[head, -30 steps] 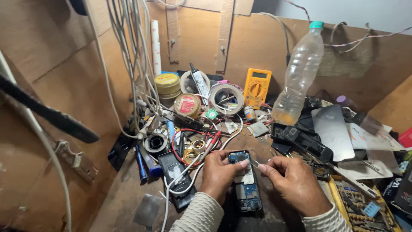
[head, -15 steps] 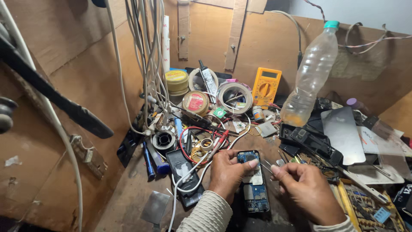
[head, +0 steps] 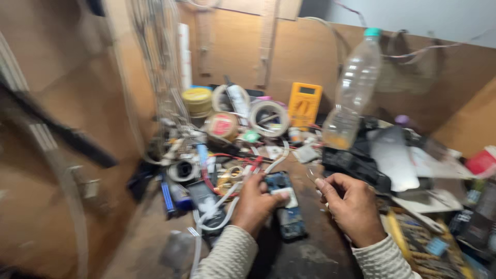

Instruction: The person disassembles a mobile phone at a cluttered workbench, prying open the back cover by hand, removing the battery and internal components, and separating the keypad and circuit board. They set parts aside on the bench and handle other phone housings nearby.

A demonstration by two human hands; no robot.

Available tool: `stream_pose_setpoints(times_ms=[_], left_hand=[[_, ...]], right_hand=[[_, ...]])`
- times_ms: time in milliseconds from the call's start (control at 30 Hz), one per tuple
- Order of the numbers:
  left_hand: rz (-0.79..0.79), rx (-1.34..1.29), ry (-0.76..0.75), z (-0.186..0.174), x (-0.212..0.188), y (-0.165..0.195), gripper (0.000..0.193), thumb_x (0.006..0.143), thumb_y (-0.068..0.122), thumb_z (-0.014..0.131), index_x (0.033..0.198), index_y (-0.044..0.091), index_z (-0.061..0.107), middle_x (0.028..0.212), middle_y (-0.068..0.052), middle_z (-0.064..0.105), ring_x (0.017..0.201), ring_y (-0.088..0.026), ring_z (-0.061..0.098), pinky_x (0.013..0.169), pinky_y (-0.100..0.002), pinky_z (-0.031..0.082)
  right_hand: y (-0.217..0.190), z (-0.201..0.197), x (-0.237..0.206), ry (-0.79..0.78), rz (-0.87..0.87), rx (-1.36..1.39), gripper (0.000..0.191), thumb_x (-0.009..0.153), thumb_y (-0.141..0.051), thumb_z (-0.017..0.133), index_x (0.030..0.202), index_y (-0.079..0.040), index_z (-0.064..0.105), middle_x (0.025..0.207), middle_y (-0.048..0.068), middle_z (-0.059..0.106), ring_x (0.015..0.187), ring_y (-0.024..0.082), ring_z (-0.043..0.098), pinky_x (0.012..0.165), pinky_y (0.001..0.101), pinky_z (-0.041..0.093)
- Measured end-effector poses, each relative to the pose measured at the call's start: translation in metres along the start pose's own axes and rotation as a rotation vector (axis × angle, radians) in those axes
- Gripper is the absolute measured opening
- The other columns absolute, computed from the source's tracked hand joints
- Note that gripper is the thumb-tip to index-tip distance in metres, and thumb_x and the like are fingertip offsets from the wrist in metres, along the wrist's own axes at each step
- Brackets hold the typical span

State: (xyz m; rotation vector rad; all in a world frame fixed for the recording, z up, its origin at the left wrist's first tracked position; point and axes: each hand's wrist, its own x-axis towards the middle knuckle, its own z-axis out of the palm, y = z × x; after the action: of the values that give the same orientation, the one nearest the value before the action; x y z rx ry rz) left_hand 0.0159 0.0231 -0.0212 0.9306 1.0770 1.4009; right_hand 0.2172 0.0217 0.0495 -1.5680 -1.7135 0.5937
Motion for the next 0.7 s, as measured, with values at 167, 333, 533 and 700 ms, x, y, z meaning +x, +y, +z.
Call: stream_pose_setpoints(times_ms=[167,333,533,700], left_hand=[[-0.072,-0.074,-0.028,0.000,-0.010,0.015,0.047,0.076,-0.006,0.076,0.121,-0.006,0.060,0.097,-0.013,0.079,0.080,-0.017,0.076,0.066,-0.029,0.060],[0.004,-0.133,-0.078,0.004,-0.010,0.016,0.046,0.075,-0.009,0.075,0.119,-0.007,0.062,0.097,-0.012,0.078,0.082,-0.016,0.076,0.072,-0.028,0.064],[-0.034,-0.085,-0.067,0.002,-0.008,0.011,0.034,0.077,-0.008,0.075,0.110,-0.008,0.066,0.094,-0.013,0.079,0.079,-0.016,0.076,0.070,-0.028,0.063],[-0.063,-0.098,-0.080,0.004,-0.007,0.010,0.024,0.079,-0.006,0.074,0.102,-0.007,0.070,0.092,-0.011,0.079,0.079,-0.015,0.076,0.070,-0.027,0.061]], right_hand=[[-0.018,0.025,0.010,0.188,-0.448,-0.233,0.021,0.084,-0.023,0.076,0.089,-0.004,0.080,0.079,0.012,0.077,0.070,0.018,0.070,0.064,0.0319,0.054],[-0.006,0.040,0.032,-0.035,-0.138,0.122,0.026,0.089,-0.025,0.074,0.097,-0.001,0.079,0.077,0.008,0.081,0.068,0.011,0.074,0.064,0.0283,0.058],[0.010,0.055,0.050,-0.228,0.005,0.488,0.026,0.087,-0.016,0.078,0.094,0.009,0.079,0.082,0.009,0.079,0.067,0.010,0.066,0.060,0.0262,0.053],[0.011,0.047,0.047,-0.318,0.081,0.623,0.025,0.089,-0.015,0.076,0.096,0.009,0.079,0.083,0.008,0.078,0.068,0.009,0.067,0.061,0.0243,0.054]])
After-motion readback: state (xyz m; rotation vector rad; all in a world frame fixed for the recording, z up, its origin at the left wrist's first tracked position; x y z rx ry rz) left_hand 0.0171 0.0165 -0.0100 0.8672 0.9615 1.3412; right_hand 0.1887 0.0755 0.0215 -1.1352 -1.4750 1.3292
